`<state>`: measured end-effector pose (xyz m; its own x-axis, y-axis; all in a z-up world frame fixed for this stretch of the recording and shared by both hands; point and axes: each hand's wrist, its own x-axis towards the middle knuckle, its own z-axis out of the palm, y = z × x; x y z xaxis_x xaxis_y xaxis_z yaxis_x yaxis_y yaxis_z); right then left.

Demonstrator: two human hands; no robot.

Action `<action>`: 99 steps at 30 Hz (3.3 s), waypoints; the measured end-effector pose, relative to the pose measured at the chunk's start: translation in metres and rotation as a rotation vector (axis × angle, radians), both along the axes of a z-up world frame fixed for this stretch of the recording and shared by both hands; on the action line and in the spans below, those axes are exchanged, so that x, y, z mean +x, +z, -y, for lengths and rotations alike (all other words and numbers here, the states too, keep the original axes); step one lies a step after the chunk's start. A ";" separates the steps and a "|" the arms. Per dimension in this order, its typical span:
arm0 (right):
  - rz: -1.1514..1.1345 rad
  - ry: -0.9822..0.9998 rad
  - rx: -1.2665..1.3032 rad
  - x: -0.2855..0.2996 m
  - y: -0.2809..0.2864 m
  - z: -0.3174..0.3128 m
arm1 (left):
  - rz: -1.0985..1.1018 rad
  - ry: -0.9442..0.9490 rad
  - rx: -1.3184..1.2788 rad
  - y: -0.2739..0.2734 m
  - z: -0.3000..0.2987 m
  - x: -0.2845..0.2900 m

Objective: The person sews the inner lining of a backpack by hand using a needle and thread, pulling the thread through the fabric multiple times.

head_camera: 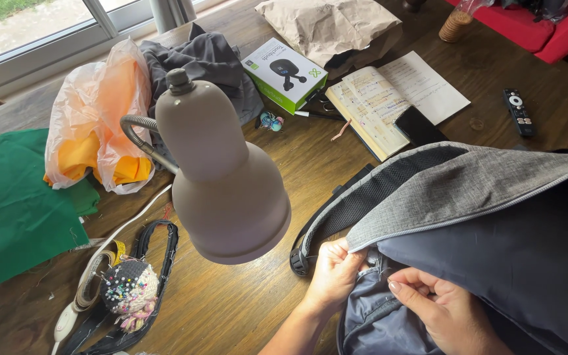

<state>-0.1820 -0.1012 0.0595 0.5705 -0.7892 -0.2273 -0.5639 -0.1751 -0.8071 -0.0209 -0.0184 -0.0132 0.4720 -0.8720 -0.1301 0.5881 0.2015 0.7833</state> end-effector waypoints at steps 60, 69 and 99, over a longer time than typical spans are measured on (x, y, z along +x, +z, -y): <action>0.047 -0.195 0.310 -0.002 0.010 -0.003 | 0.035 -0.001 -0.148 0.013 -0.005 -0.006; 0.149 -0.057 0.223 -0.023 -0.024 0.012 | -0.044 -0.005 -0.106 0.002 -0.003 -0.012; 0.098 0.009 0.083 0.028 0.018 0.000 | -0.077 -0.021 -0.138 0.032 -0.017 -0.004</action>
